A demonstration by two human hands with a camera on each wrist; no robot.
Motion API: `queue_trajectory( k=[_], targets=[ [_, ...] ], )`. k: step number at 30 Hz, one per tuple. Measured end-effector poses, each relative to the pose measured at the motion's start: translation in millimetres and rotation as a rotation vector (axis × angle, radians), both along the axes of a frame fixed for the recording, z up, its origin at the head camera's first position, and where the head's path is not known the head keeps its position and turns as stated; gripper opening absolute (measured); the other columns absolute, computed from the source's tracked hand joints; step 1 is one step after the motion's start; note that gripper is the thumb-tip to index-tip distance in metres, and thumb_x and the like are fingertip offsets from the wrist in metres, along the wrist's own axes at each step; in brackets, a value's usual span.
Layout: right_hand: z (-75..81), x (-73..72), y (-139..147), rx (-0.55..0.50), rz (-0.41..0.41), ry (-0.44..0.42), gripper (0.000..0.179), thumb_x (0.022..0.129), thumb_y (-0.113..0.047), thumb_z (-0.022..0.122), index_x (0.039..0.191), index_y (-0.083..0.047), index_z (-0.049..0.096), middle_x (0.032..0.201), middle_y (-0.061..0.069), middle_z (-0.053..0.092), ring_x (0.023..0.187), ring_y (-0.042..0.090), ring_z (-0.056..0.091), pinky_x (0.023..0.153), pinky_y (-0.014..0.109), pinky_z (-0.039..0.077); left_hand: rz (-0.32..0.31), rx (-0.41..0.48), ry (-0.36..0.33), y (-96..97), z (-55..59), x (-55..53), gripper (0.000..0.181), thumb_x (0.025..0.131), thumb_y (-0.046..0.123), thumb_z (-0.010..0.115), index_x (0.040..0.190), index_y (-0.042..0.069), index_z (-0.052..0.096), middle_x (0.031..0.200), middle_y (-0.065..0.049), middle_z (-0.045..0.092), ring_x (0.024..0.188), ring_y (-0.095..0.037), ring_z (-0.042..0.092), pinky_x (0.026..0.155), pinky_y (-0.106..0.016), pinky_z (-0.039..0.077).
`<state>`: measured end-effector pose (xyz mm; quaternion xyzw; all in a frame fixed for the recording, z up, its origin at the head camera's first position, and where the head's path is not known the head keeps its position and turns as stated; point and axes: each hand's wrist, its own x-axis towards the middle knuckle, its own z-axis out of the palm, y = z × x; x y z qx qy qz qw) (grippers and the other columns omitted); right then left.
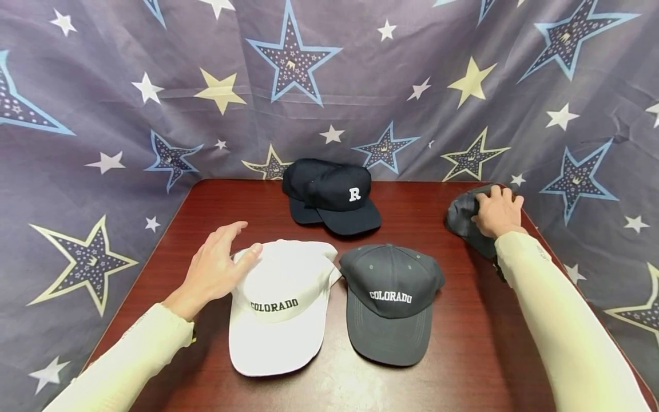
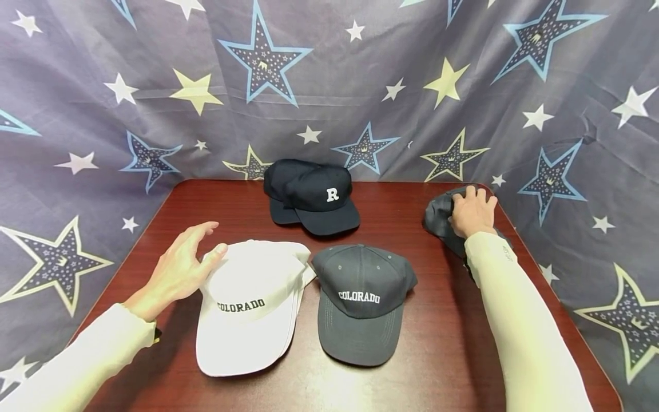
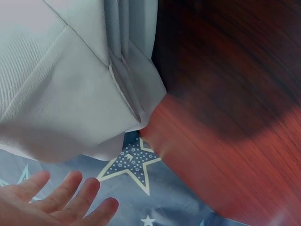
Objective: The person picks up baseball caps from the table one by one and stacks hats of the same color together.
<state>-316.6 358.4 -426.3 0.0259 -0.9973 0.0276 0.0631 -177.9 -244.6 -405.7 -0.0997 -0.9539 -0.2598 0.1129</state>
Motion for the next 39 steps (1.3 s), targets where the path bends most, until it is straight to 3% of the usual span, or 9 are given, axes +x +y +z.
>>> queue_trajectory(
  k=[5, 7, 13, 16, 25, 39],
  targets=[
    [1.0, 6.8, 3.0, -0.135, -0.019, -0.09, 0.06, 0.094, -0.024, 0.074, 0.141, 0.0, 0.045, 0.142, 0.048, 0.018, 0.134, 0.069, 0.011, 0.104, 0.082, 0.001, 0.007, 0.007, -0.011, -1.5, -1.4, -0.2, 0.072, 0.099, 0.06, 0.052, 0.153, 0.013, 0.044, 0.145, -0.018, 0.052, 0.132, -0.039, 0.047, 0.098, -0.068, 0.04],
    [-1.1, 8.9, 5.5, -0.195, -0.03, -0.121, 0.063, 0.095, -0.026, 0.073, 0.144, -0.003, 0.041, 0.145, 0.049, 0.015, 0.136, 0.07, 0.01, 0.104, 0.084, -0.006, 0.009, 0.007, -0.016, -1.8, -2.5, -0.4, 0.073, 0.099, 0.061, 0.052, 0.153, 0.013, 0.044, 0.145, -0.018, 0.052, 0.132, -0.039, 0.047, 0.098, -0.068, 0.04],
    [-4.6, 13.1, 12.0, -0.233, -0.052, -0.12, 0.069, 0.095, -0.034, 0.072, 0.151, -0.01, 0.038, 0.147, 0.046, 0.018, 0.122, 0.073, 0.033, 0.094, 0.083, 0.027, 0.019, 0.016, -0.003, -4.6, -6.4, -2.1, 0.071, 0.099, 0.061, 0.052, 0.152, 0.014, 0.045, 0.143, -0.018, 0.054, 0.13, -0.038, 0.048, 0.096, -0.067, 0.041],
    [-4.3, 13.8, 12.5, -0.216, -0.052, -0.104, 0.07, 0.095, -0.036, 0.073, 0.152, -0.01, 0.041, 0.148, 0.043, 0.021, 0.122, 0.072, 0.034, 0.091, 0.079, 0.035, 0.024, 0.025, -0.003, -7.2, -8.4, -3.0, 0.07, 0.1, 0.06, 0.051, 0.153, 0.014, 0.045, 0.143, -0.018, 0.054, 0.131, -0.039, 0.048, 0.095, -0.068, 0.04],
    [-4.3, 18.1, 12.9, -0.191, -0.024, 0.02, 0.061, 0.093, -0.032, 0.077, 0.142, -0.005, 0.055, 0.134, 0.04, 0.04, 0.116, 0.066, 0.044, 0.091, 0.075, 0.039, 0.031, 0.044, 0.022, -12.2, -14.2, -4.6, 0.068, 0.101, 0.057, 0.052, 0.152, 0.013, 0.045, 0.142, -0.019, 0.054, 0.131, -0.04, 0.047, 0.096, -0.069, 0.039],
    [0.6, 34.9, -4.7, -0.233, -0.019, 0.201, 0.045, 0.094, -0.022, 0.075, 0.129, 0.005, 0.065, 0.107, 0.033, 0.053, 0.095, 0.05, 0.053, 0.082, 0.065, 0.045, 0.027, 0.048, 0.017, -12.2, -13.4, -7.6, 0.07, 0.1, 0.059, 0.052, 0.153, 0.013, 0.044, 0.143, -0.019, 0.053, 0.132, -0.041, 0.046, 0.098, -0.069, 0.038]
  ],
)
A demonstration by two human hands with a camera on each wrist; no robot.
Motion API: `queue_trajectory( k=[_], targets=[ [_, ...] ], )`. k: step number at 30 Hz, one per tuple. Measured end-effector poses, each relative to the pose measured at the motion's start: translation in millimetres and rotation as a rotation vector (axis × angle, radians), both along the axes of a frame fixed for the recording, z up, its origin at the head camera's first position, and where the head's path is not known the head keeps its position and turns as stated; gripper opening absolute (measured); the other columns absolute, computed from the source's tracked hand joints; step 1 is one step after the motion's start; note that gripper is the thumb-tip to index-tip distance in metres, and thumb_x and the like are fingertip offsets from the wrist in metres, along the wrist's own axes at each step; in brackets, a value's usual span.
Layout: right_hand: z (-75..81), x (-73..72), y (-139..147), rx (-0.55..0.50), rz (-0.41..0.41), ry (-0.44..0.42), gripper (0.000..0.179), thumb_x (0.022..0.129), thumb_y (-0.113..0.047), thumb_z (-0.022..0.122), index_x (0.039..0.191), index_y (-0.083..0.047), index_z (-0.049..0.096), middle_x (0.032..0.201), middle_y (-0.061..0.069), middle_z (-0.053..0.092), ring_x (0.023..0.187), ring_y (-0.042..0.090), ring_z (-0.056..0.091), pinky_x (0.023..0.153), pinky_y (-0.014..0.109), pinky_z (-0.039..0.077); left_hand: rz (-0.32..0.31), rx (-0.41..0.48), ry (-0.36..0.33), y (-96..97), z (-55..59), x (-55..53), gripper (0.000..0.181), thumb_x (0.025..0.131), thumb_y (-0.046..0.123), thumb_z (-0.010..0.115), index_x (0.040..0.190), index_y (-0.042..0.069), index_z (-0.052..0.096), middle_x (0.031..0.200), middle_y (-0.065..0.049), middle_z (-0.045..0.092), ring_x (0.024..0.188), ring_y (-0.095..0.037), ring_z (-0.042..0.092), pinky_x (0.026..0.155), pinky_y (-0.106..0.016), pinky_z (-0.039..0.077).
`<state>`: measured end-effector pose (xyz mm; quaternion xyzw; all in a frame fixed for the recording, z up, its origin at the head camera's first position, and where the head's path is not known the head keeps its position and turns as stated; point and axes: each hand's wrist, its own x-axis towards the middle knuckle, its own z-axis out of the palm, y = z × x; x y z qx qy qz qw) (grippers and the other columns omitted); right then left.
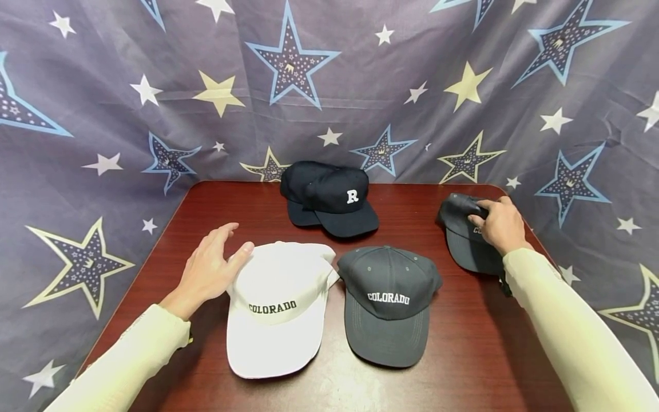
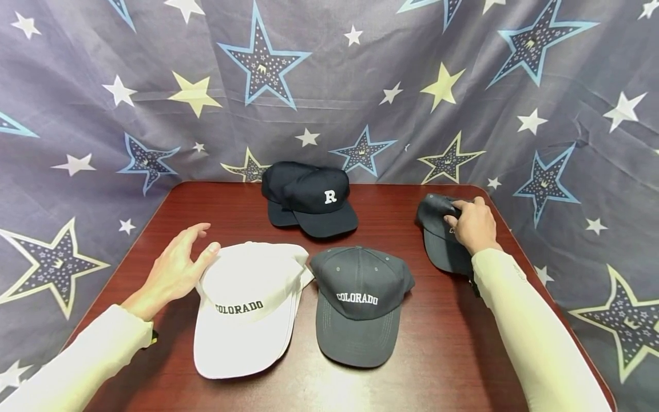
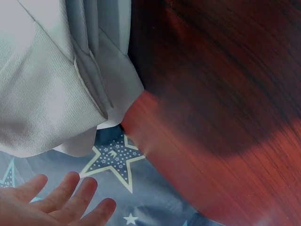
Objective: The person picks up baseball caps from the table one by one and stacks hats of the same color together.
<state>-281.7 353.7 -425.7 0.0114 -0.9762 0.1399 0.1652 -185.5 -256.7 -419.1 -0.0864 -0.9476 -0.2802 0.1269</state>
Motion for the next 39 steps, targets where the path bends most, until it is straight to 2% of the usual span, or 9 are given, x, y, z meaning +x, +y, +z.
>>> queue_trajectory(
  k=[5, 10, 17, 25, 31, 35, 39],
  targets=[
    [5.2, 9.0, -2.5, -0.023, 0.009, 0.053, 0.039, 0.092, -0.02, 0.077, 0.122, 0.004, 0.069, 0.101, 0.032, 0.057, 0.094, 0.047, 0.054, 0.079, 0.065, 0.045, -0.003, -0.001, 0.002, -0.5, 0.3, 0.0, 0.07, 0.1, 0.059, 0.052, 0.153, 0.013, 0.044, 0.142, -0.019, 0.053, 0.131, -0.041, 0.047, 0.097, -0.068, 0.038],
    [16.9, 18.3, -7.8, -0.057, 0.005, 0.089, 0.035, 0.092, -0.022, 0.077, 0.121, -0.001, 0.072, 0.098, 0.029, 0.057, 0.092, 0.049, 0.055, 0.075, 0.066, 0.044, 0.0, -0.002, 0.007, -1.1, 0.9, 0.2, 0.07, 0.1, 0.059, 0.052, 0.152, 0.013, 0.044, 0.142, -0.019, 0.053, 0.131, -0.042, 0.047, 0.098, -0.069, 0.038],
    [47.1, 38.9, -28.4, -0.064, 0.036, 0.145, 0.037, 0.093, -0.026, 0.077, 0.121, -0.002, 0.072, 0.095, 0.028, 0.058, 0.089, 0.046, 0.054, 0.075, 0.063, 0.042, -0.008, -0.003, 0.006, -0.6, 2.9, 0.5, 0.071, 0.1, 0.059, 0.052, 0.152, 0.012, 0.045, 0.143, -0.019, 0.053, 0.131, -0.042, 0.047, 0.099, -0.068, 0.037],
    [78.9, 74.0, -60.5, -0.06, 0.12, 0.252, 0.037, 0.089, -0.027, 0.081, 0.117, -0.004, 0.076, 0.085, 0.023, 0.06, 0.079, 0.038, 0.054, 0.067, 0.059, 0.042, -0.025, -0.011, 0.03, -3.0, 5.8, 2.1, 0.07, 0.1, 0.057, 0.054, 0.152, 0.011, 0.046, 0.143, -0.019, 0.053, 0.131, -0.041, 0.047, 0.099, -0.067, 0.037],
    [92.2, 97.9, -85.2, -0.049, 0.188, 0.294, 0.034, 0.086, -0.025, 0.085, 0.114, -0.007, 0.078, 0.08, 0.015, 0.06, 0.072, 0.03, 0.052, 0.062, 0.052, 0.042, -0.095, -0.044, 0.106, -5.0, 4.6, 5.4, 0.068, 0.098, 0.048, 0.061, 0.15, 0.007, 0.047, 0.145, -0.021, 0.052, 0.133, -0.043, 0.046, 0.105, -0.065, 0.035],
    [95.8, 111.4, -99.8, -0.044, 0.228, 0.331, 0.033, 0.083, -0.023, 0.087, 0.111, -0.008, 0.079, 0.079, 0.012, 0.057, 0.068, 0.027, 0.052, 0.059, 0.05, 0.042, -0.155, -0.067, 0.172, -6.6, 3.5, 7.8, 0.067, 0.095, 0.043, 0.066, 0.148, 0.005, 0.049, 0.144, -0.021, 0.053, 0.135, -0.042, 0.045, 0.109, -0.063, 0.033],
    [97.7, 123.5, -114.7, -0.035, 0.268, 0.352, 0.034, 0.083, -0.022, 0.087, 0.112, -0.008, 0.079, 0.081, 0.01, 0.055, 0.065, 0.024, 0.051, 0.058, 0.046, 0.043, -0.183, -0.082, 0.215, -8.9, 4.3, 11.0, 0.068, 0.093, 0.042, 0.069, 0.148, 0.005, 0.049, 0.143, -0.019, 0.053, 0.135, -0.041, 0.045, 0.111, -0.062, 0.031]
  ],
)
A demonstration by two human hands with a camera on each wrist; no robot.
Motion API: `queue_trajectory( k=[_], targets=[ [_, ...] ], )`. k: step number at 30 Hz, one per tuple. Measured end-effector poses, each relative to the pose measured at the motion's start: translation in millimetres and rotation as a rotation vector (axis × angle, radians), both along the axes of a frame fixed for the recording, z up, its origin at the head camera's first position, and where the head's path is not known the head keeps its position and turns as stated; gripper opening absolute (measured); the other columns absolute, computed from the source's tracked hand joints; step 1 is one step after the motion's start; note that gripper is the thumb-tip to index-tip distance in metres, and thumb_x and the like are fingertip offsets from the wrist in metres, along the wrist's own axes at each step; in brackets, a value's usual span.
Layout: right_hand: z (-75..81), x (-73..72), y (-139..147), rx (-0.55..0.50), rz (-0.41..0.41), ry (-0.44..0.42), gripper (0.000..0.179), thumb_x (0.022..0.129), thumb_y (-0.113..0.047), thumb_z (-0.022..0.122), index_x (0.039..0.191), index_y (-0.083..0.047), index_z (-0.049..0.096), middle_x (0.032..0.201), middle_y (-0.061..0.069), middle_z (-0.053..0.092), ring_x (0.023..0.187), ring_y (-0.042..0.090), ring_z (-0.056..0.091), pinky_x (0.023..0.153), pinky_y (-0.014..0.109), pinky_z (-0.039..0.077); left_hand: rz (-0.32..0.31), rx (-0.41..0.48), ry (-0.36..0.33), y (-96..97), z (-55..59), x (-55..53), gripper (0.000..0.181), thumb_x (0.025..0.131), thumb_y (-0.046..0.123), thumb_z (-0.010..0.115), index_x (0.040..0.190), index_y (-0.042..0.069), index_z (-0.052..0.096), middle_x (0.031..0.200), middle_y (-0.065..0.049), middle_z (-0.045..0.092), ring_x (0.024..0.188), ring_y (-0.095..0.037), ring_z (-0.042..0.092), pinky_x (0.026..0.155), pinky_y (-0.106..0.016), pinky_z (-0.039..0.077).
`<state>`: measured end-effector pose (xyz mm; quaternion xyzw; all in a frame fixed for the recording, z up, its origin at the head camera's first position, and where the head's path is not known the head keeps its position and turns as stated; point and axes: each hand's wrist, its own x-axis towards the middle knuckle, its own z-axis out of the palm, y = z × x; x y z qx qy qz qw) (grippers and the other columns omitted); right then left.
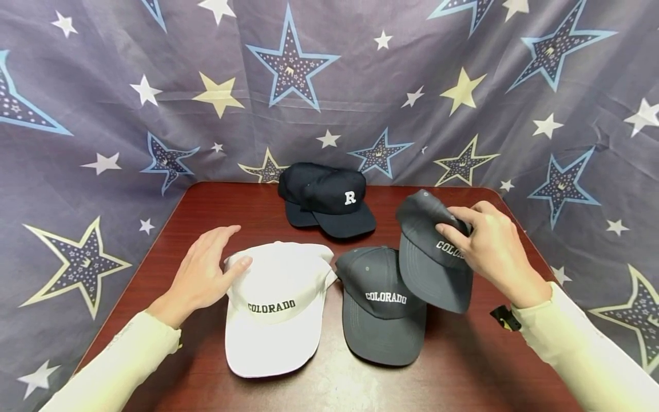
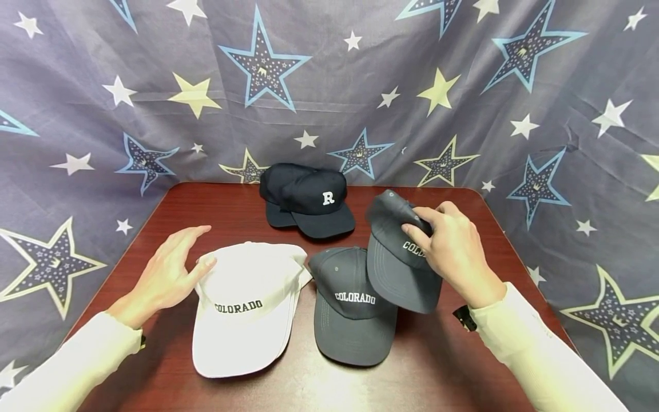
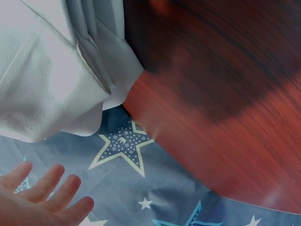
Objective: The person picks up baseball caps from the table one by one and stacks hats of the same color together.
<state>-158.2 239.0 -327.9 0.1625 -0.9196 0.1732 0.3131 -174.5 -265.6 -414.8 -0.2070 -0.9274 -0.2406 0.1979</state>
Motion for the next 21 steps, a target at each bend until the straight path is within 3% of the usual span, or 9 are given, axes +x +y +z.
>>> queue_trajectory(
  k=[13, 21],
  targets=[
    [-11.8, 23.1, -43.4, 0.096, 0.126, 0.103, 0.035, 0.082, -0.022, 0.087, 0.113, -0.011, 0.078, 0.084, 0.011, 0.053, 0.056, 0.022, 0.052, 0.048, 0.045, 0.047, 0.005, -0.025, 0.019, -5.8, -0.5, 3.8, 0.072, 0.091, 0.044, 0.07, 0.147, 0.005, 0.049, 0.143, -0.018, 0.053, 0.136, -0.039, 0.043, 0.113, -0.062, 0.027],
    [-23.2, 29.2, -66.8, 0.206, 0.14, 0.157, 0.04, 0.082, -0.025, 0.087, 0.117, -0.009, 0.075, 0.086, 0.015, 0.054, 0.063, 0.03, 0.055, 0.044, 0.048, 0.049, 0.006, -0.017, 0.034, -3.3, 0.9, 3.1, 0.071, 0.091, 0.043, 0.07, 0.147, 0.004, 0.05, 0.142, -0.019, 0.054, 0.135, -0.04, 0.044, 0.112, -0.062, 0.028]
  ],
)
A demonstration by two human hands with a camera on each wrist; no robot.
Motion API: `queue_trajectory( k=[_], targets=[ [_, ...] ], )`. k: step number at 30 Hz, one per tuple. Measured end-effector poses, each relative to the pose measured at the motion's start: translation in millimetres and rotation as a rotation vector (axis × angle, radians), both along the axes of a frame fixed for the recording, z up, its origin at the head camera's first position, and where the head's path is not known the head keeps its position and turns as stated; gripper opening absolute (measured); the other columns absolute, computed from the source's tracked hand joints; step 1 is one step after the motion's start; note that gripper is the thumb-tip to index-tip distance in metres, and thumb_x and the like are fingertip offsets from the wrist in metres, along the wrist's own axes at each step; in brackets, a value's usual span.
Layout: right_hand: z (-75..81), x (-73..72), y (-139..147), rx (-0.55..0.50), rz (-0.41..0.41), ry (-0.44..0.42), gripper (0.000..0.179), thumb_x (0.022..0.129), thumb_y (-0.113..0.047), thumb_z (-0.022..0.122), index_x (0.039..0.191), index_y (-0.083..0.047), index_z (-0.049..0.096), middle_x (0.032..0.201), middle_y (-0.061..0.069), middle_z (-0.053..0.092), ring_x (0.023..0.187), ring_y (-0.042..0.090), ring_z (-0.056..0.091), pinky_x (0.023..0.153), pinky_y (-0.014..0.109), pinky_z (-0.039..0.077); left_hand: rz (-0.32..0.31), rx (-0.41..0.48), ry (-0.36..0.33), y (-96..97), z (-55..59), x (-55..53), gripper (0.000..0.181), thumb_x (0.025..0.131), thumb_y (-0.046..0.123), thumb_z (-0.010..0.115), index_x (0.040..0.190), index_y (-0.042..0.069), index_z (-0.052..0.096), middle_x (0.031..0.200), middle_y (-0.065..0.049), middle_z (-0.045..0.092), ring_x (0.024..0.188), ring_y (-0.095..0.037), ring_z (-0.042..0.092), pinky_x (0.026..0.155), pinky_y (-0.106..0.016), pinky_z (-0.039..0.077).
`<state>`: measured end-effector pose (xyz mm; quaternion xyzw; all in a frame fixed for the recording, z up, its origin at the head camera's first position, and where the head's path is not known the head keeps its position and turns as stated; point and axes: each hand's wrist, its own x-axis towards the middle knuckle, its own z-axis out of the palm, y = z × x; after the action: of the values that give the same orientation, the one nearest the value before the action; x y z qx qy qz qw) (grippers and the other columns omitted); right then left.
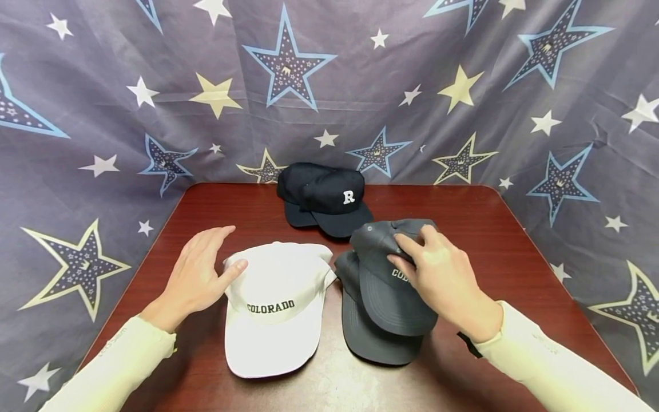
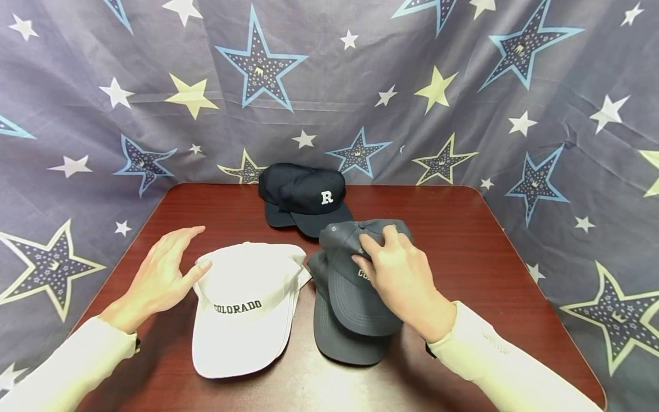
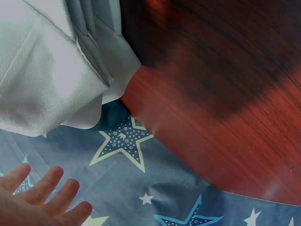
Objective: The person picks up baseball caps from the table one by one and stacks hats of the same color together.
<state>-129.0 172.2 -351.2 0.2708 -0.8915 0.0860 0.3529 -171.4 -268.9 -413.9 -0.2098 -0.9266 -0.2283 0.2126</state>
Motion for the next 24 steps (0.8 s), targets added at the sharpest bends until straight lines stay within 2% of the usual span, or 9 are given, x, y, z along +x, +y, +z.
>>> queue_trajectory(
  k=[5, 8, 11, 14, 17, 20, 22, 24],
  targets=[
    [-11.6, -3.4, -13.0, 0.052, -0.003, 0.044, 0.042, 0.082, -0.034, 0.087, 0.113, -0.008, 0.075, 0.08, 0.014, 0.05, 0.06, 0.033, 0.051, 0.044, 0.044, 0.045, -0.007, -0.006, 0.005, 0.4, 1.0, 0.3, 0.071, 0.091, 0.044, 0.07, 0.147, 0.004, 0.05, 0.141, -0.02, 0.054, 0.134, -0.041, 0.045, 0.112, -0.062, 0.028],
    [-17.6, -4.8, -15.2, 0.09, -0.001, 0.023, 0.049, 0.083, -0.045, 0.083, 0.114, -0.008, 0.074, 0.079, 0.014, 0.049, 0.059, 0.032, 0.049, 0.047, 0.043, 0.043, -0.001, -0.009, -0.001, 0.2, 0.6, 0.8, 0.071, 0.091, 0.044, 0.07, 0.147, 0.005, 0.05, 0.142, -0.019, 0.054, 0.134, -0.04, 0.045, 0.112, -0.062, 0.028],
    [-16.9, -3.5, -11.5, 0.127, 0.003, -0.054, 0.054, 0.086, -0.049, 0.077, 0.121, -0.008, 0.074, 0.082, 0.014, 0.05, 0.06, 0.029, 0.047, 0.051, 0.042, 0.041, 0.003, -0.012, -0.008, 0.0, -0.2, 1.1, 0.072, 0.091, 0.044, 0.07, 0.147, 0.005, 0.049, 0.143, -0.019, 0.054, 0.135, -0.04, 0.045, 0.113, -0.062, 0.028],
    [-8.8, -1.0, -2.8, 0.134, -0.01, -0.157, 0.053, 0.085, -0.044, 0.073, 0.127, -0.011, 0.073, 0.091, 0.014, 0.054, 0.069, 0.029, 0.049, 0.061, 0.044, 0.04, 0.001, -0.013, -0.011, 0.0, -0.2, 0.5, 0.072, 0.091, 0.045, 0.07, 0.148, 0.005, 0.049, 0.144, -0.019, 0.053, 0.135, -0.04, 0.044, 0.113, -0.063, 0.027],
    [-0.9, 0.0, 7.2, 0.124, -0.033, -0.262, 0.053, 0.085, -0.044, 0.072, 0.129, -0.015, 0.072, 0.108, 0.017, 0.059, 0.091, 0.035, 0.055, 0.079, 0.052, 0.042, 0.002, -0.012, -0.005, 0.0, -0.3, -0.1, 0.072, 0.09, 0.044, 0.07, 0.147, 0.005, 0.049, 0.144, -0.019, 0.053, 0.135, -0.041, 0.044, 0.113, -0.063, 0.027],
    [0.3, -0.9, 14.1, 0.104, -0.021, -0.356, 0.056, 0.085, -0.05, 0.074, 0.132, -0.018, 0.071, 0.128, 0.022, 0.058, 0.113, 0.042, 0.056, 0.097, 0.061, 0.039, -0.001, -0.009, 0.002, 0.0, -0.9, 0.0, 0.072, 0.09, 0.044, 0.071, 0.147, 0.005, 0.05, 0.143, -0.019, 0.054, 0.134, -0.041, 0.045, 0.112, -0.063, 0.028],
    [-2.8, -2.0, 16.5, 0.082, -0.006, -0.389, 0.061, 0.084, -0.054, 0.076, 0.133, -0.018, 0.07, 0.134, 0.023, 0.056, 0.116, 0.044, 0.058, 0.1, 0.062, 0.041, -0.006, -0.008, 0.007, 0.1, -1.5, 0.7, 0.072, 0.09, 0.043, 0.071, 0.146, 0.004, 0.05, 0.142, -0.02, 0.055, 0.133, -0.041, 0.046, 0.112, -0.063, 0.028],
    [-7.3, -3.2, 16.5, 0.06, 0.001, -0.383, 0.063, 0.083, -0.056, 0.077, 0.133, -0.018, 0.07, 0.133, 0.023, 0.056, 0.109, 0.043, 0.062, 0.092, 0.06, 0.047, -0.012, -0.006, 0.011, -0.1, -2.1, 0.9, 0.072, 0.09, 0.042, 0.071, 0.147, 0.004, 0.05, 0.141, -0.02, 0.055, 0.133, -0.041, 0.047, 0.111, -0.062, 0.029]
  ],
)
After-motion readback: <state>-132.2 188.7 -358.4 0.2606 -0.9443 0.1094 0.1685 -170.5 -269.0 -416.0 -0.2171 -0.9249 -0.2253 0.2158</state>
